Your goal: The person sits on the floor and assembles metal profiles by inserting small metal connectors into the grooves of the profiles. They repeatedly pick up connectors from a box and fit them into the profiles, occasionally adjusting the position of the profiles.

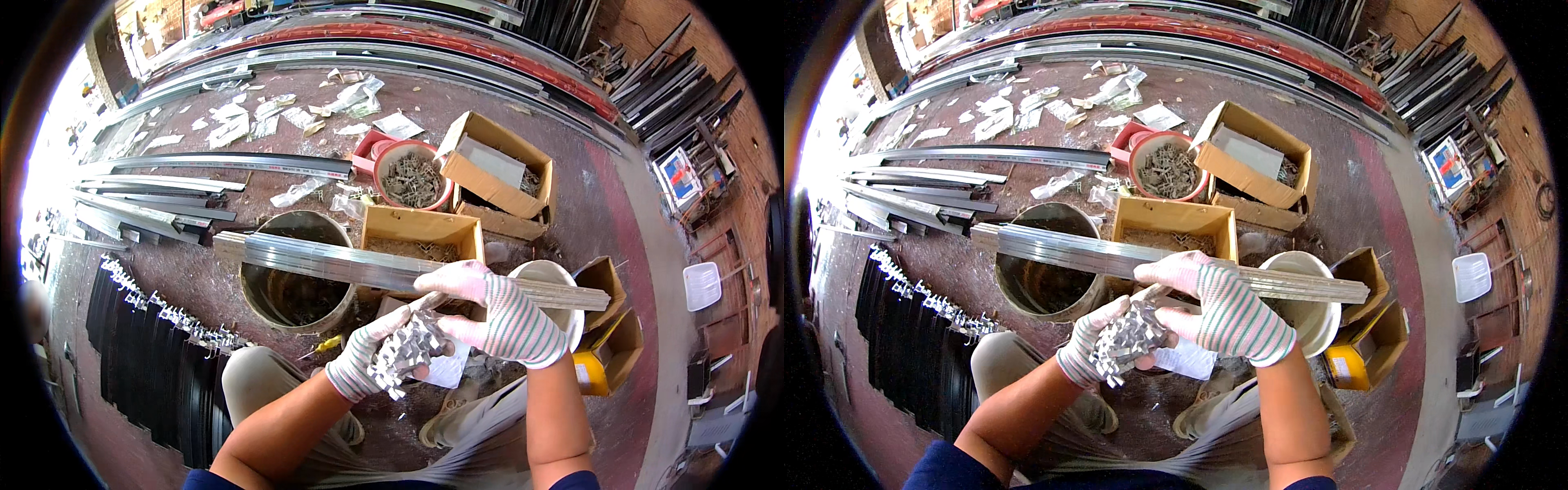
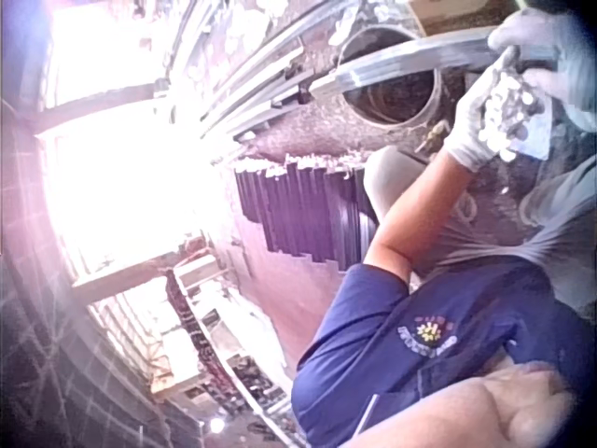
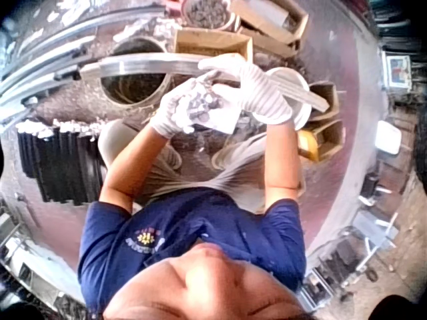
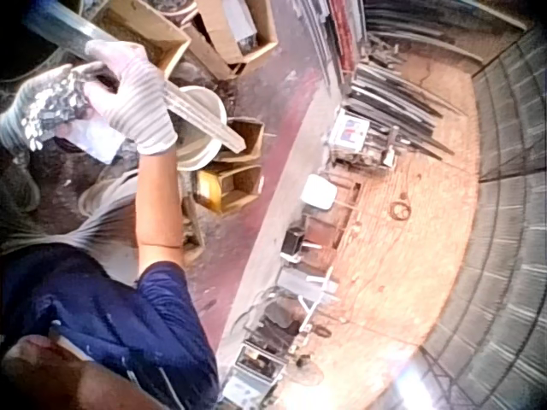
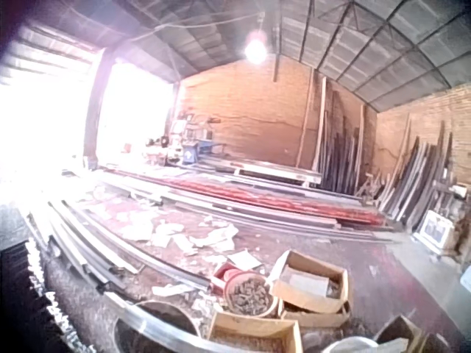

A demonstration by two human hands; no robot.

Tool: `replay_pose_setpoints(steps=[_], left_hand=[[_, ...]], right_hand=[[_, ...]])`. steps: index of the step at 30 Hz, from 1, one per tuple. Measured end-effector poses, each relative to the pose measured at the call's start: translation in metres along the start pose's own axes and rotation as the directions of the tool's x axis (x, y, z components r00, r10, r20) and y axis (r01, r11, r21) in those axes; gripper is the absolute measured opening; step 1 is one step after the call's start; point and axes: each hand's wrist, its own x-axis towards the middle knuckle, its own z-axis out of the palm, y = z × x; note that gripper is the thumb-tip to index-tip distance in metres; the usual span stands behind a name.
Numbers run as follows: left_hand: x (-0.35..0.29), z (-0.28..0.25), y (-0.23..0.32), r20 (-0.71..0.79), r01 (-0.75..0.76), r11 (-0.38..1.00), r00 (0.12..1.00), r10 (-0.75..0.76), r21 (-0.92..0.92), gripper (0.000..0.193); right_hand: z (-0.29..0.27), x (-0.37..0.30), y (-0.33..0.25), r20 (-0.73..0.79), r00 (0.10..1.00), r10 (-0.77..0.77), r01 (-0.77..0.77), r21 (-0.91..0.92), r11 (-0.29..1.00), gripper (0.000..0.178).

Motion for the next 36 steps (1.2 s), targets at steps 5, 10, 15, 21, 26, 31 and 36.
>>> replay_pose_setpoints(steps=[5, 10, 15, 21, 26, 31, 36], left_hand=[[-0.001, -0.009, -0.003, -0.074, 0.045, 0.999, 0.996, -0.045, -0.003, 0.066], [0.002, -0.009, -0.008, -0.125, 0.034, 0.995, 0.992, -0.022, 0.098, 0.054], [0.002, -0.005, -0.01, -0.093, 0.06, 0.995, 0.994, -0.052, 0.085, 0.058], [0.006, -0.011, -0.009, -0.083, 0.06, 0.993, 0.995, -0.052, 0.099, 0.061], [0.006, -0.007, -0.011, -0.064, 0.018, 1.0, 0.998, -0.018, -0.007, 0.057], [0.006, -0.014, -0.011, -0.156, -0.002, 0.997, 0.988, 0.014, 0.076, 0.061], [0.006, -0.032, -0.01, -0.179, 0.005, 0.999, 0.984, 0.003, 0.047, 0.063]], right_hand=[[0.003, -0.004, 0.015, 0.183, 0.982, 0.037, -0.063, 0.139, 0.988, 0.048], [0.003, -0.005, 0.02, 0.257, 0.965, 0.052, -0.098, 0.17, 0.981, 0.045], [0.012, -0.01, 0.029, 0.18, 0.965, 0.193, -0.236, 0.259, 0.937, 0.033], [0.012, -0.007, 0.022, 0.232, 0.927, 0.296, -0.359, 0.314, 0.879, 0.037], [0.011, -0.008, 0.028, 0.15, 0.945, 0.289, -0.326, 0.38, 0.866, 0.04], [0.012, -0.008, 0.022, 0.2, 0.945, 0.258, -0.315, 0.352, 0.881, 0.045], [0.018, -0.004, 0.017, 0.356, 0.847, 0.394, -0.524, 0.443, 0.727, 0.047]])
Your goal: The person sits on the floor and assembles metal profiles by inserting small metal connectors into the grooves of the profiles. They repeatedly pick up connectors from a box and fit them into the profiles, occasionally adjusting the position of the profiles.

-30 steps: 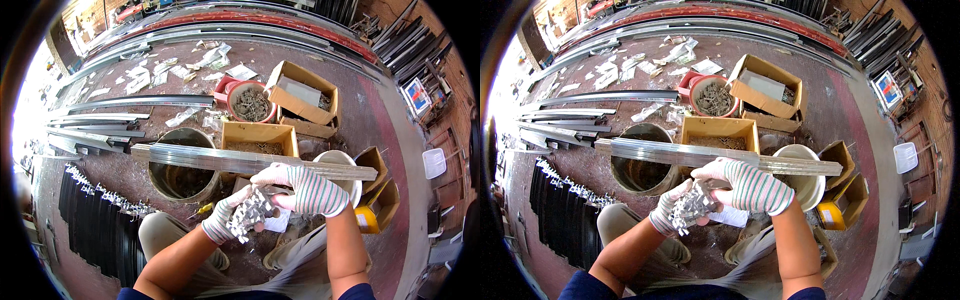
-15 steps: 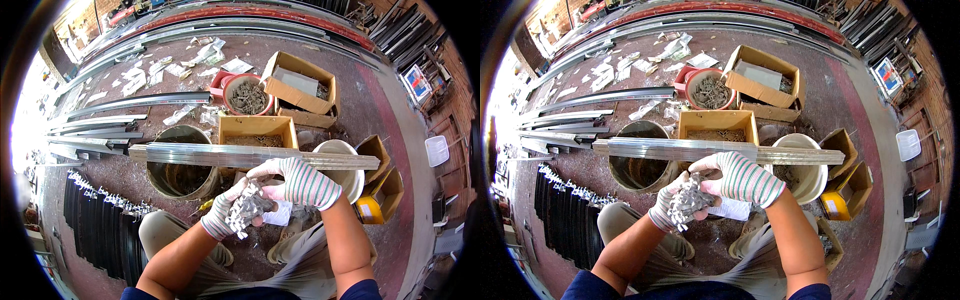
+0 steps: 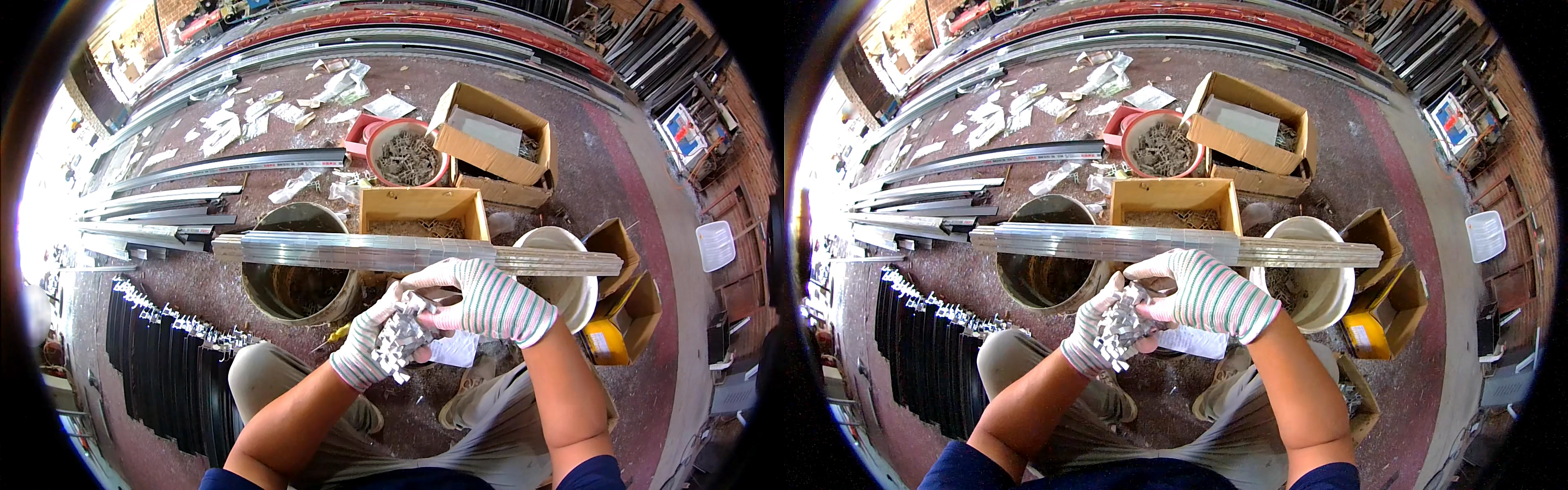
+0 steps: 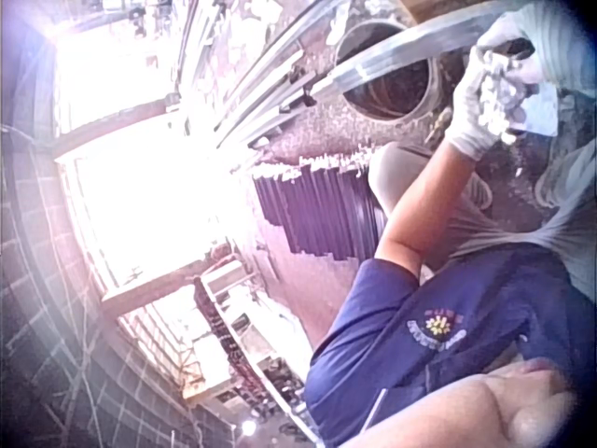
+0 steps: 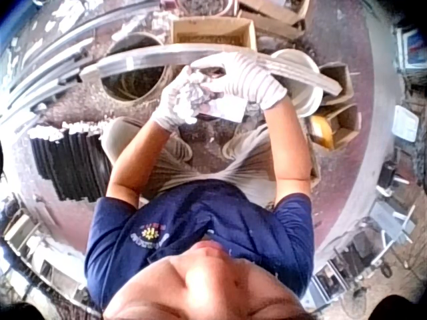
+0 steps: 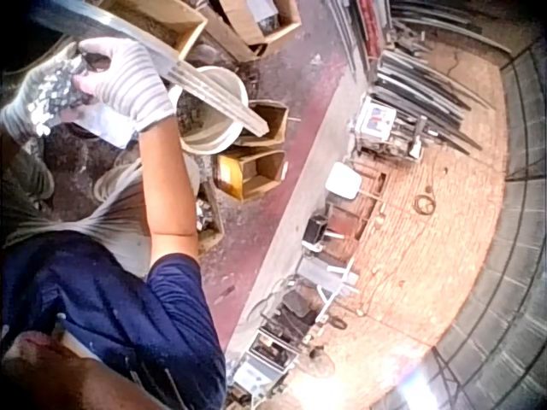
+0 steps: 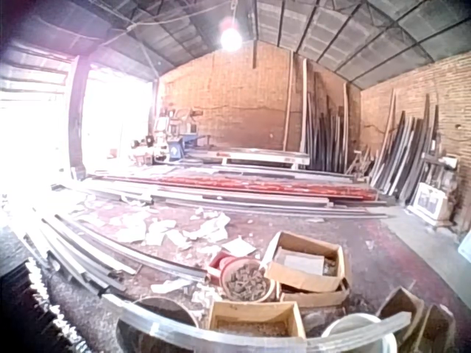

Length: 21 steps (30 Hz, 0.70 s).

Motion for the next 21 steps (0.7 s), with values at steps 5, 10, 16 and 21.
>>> replay_pose_setpoints(steps=[5, 10, 16, 21], left_hand=[[0.001, 0.001, -0.002, 0.031, 0.013, 1.0, 0.999, -0.013, 0.016, 0.066], [0.001, 0.007, -0.003, 0.046, -0.013, 0.997, 0.999, 0.01, 0.072, 0.059], [-0.005, 0.014, -0.003, 0.008, -0.099, 0.99, 0.995, 0.098, 0.101, 0.051], [-0.003, 0.025, 0.0, 0.088, -0.039, 0.995, 0.996, 0.031, 0.089, 0.049]], right_hand=[[-0.002, 0.002, 0.007, -0.051, 0.993, -0.107, 0.099, -0.141, 0.985, 0.043], [-0.006, 0.006, 0.018, -0.036, 0.987, -0.159, 0.154, -0.118, 0.981, 0.045], [0.0, 0.003, 0.01, -0.065, 0.989, -0.133, 0.122, -0.158, 0.98, 0.043], [-0.003, 0.005, 0.016, -0.051, 0.989, -0.136, 0.13, -0.103, 0.986, 0.043]])
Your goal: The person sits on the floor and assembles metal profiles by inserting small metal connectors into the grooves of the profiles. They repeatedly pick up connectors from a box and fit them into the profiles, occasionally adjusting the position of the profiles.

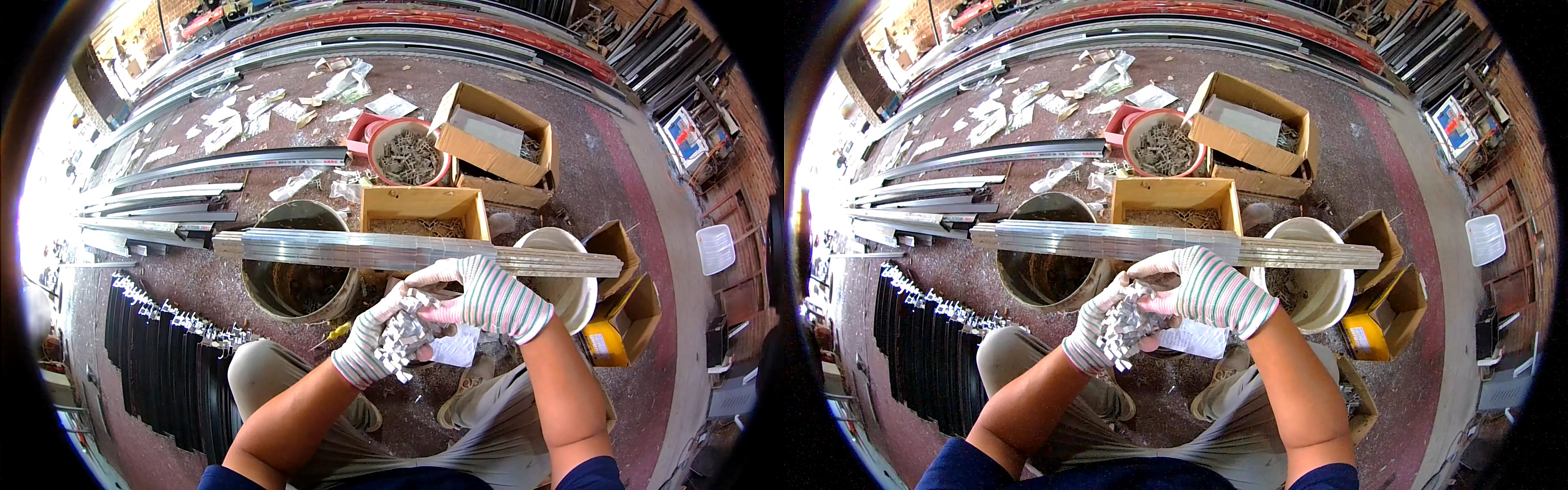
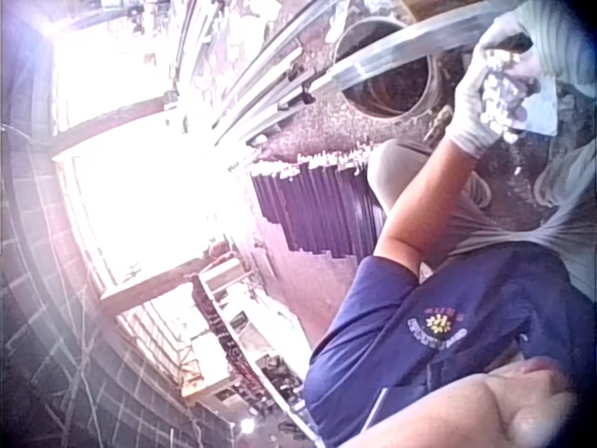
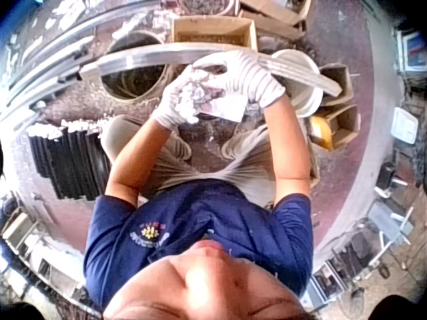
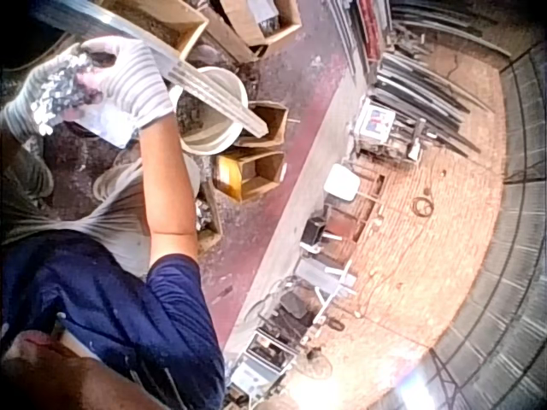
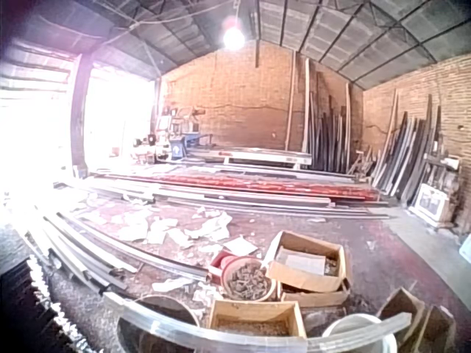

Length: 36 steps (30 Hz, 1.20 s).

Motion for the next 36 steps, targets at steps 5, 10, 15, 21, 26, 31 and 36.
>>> replay_pose_setpoints(steps=[5, 10, 15, 21, 26, 31, 36], left_hand=[[-0.002, -0.01, -0.002, -0.01, 0.017, 0.999, 1.0, -0.017, -0.051, 0.052], [0.0, -0.006, 0.001, 0.103, 0.1, 0.989, 0.991, -0.089, -0.112, 0.054], [0.001, -0.005, 0.0, 0.115, 0.134, 0.974, 0.987, -0.114, -0.182, 0.053], [-0.003, -0.008, 0.002, 0.046, 0.079, 0.991, 0.996, -0.074, -0.104, 0.05], [-0.003, -0.009, 0.0, 0.063, 0.077, 0.99, 0.996, -0.07, -0.114, 0.054], [-0.001, -0.006, -0.005, 0.055, 0.02, 1.0, 0.998, -0.02, 0.0, 0.066], [0.005, -0.009, -0.008, 0.097, 0.036, 0.999, 0.995, -0.035, -0.01, 0.075]], right_hand=[[-0.006, -0.007, -0.007, 0.057, 0.998, -0.028, 0.029, -0.01, 1.0, 0.043], [-0.015, -0.009, -0.01, 0.037, 0.998, -0.046, 0.048, -0.059, 0.997, 0.04], [-0.01, -0.011, -0.011, -0.138, 0.989, -0.044, 0.046, 0.012, 0.999, 0.035], [-0.01, -0.012, -0.011, -0.169, 0.983, -0.075, 0.062, -0.082, 0.995, 0.033], [-0.009, -0.008, -0.006, -0.021, 0.995, -0.102, 0.098, -0.148, 0.984, 0.031], [-0.009, -0.006, 0.002, 0.066, 0.993, -0.098, 0.092, 0.087, 0.992, 0.034], [-0.009, -0.006, 0.013, 0.053, 0.996, -0.076, 0.064, 0.198, 0.978, 0.046]])
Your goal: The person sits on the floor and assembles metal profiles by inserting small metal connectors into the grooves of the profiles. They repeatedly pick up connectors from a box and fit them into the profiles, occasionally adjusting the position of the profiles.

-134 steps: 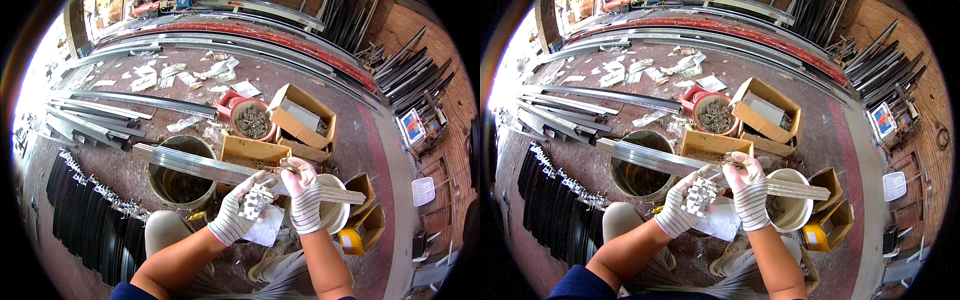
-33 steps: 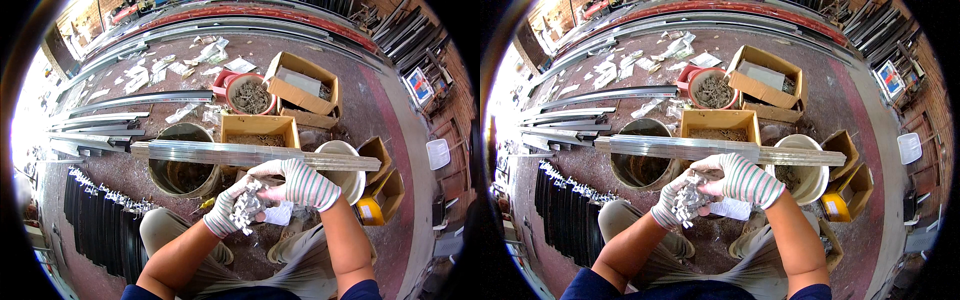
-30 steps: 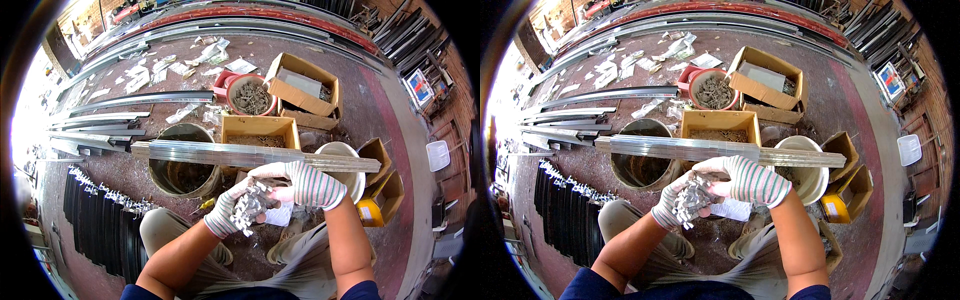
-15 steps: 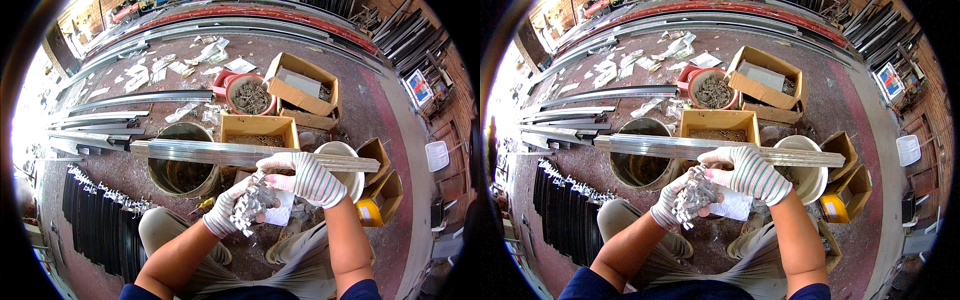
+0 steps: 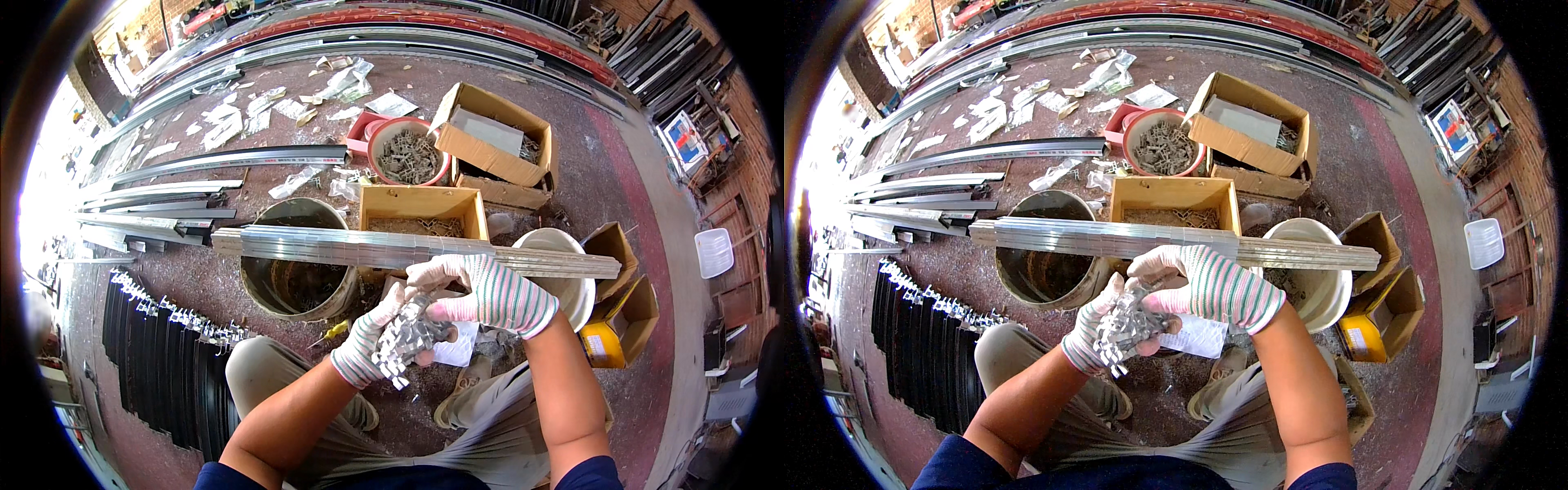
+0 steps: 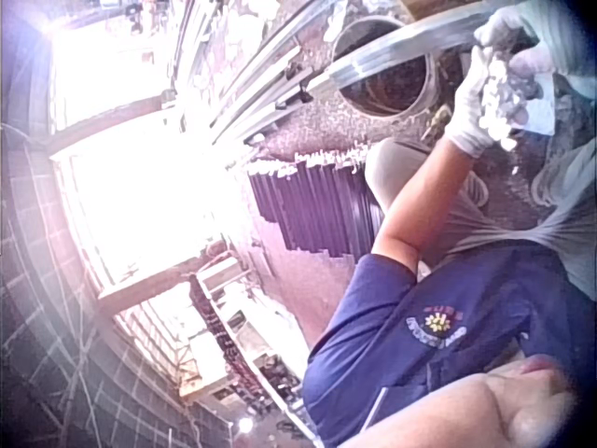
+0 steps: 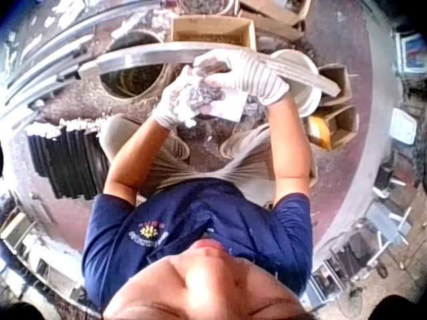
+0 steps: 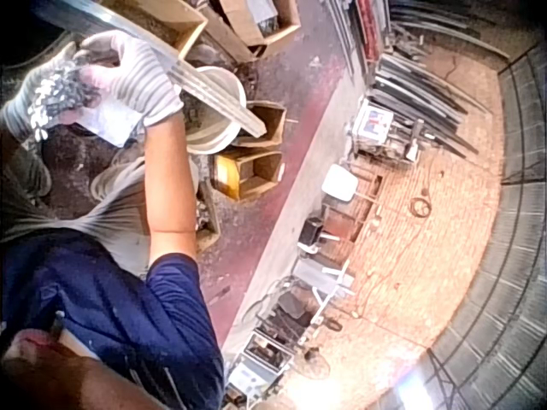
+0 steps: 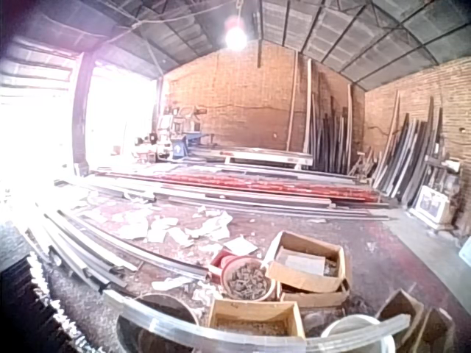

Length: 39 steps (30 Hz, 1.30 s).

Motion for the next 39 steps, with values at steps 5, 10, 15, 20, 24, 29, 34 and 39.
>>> replay_pose_setpoints(steps=[5, 10, 15, 20, 24, 29, 34, 39], left_hand=[[-0.004, 0.004, 0.0, -0.164, -0.032, 0.998, 0.986, 0.023, -0.052, 0.071], [-0.004, -0.011, 0.002, -0.121, -0.013, 0.997, 0.993, 0.003, -0.075, 0.066], [0.004, 0.004, 0.002, 0.02, 0.008, 0.977, 1.0, -0.003, -0.215, 0.068], [0.01, 0.017, 0.003, 0.151, 0.046, 0.984, 0.988, -0.02, -0.17, 0.071], [0.011, 0.027, 0.002, 0.159, -0.046, 0.996, 0.986, 0.058, -0.076, 0.066], [0.023, 0.037, 0.001, 0.168, 0.0, 0.987, 0.985, 0.027, -0.16, 0.07], [0.022, 0.037, 0.007, 0.136, -0.02, 0.993, 0.99, 0.036, -0.119, 0.069], [0.026, 0.041, 0.006, 0.091, -0.059, 0.99, 0.993, 0.071, -0.126, 0.071]], right_hand=[[0.006, -0.002, -0.014, -0.059, 0.997, -0.049, 0.045, -0.07, 0.997, 0.051], [0.006, -0.004, -0.017, -0.054, 0.999, -0.005, 0.001, -0.081, 0.997, 0.05], [-0.009, -0.015, -0.017, -0.087, 0.979, -0.183, 0.181, -0.033, 0.983, 0.047], [-0.081, -0.04, -0.023, -0.572, 0.812, -0.114, 0.007, -0.187, 0.982, 0.048], [-0.149, -0.049, 0.057, -0.817, 0.577, -0.024, -0.22, -0.183, 0.958, 0.053], [-0.177, -0.034, 0.176, -0.783, 0.582, 0.222, -0.227, 0.106, 0.968, 0.044], [-0.138, -0.003, 0.161, -0.775, 0.601, 0.195, -0.668, -0.354, 0.655, 0.057], [-0.165, -0.003, 0.186, -0.641, 0.721, 0.263, -0.509, -0.234, 0.828, 0.047]])
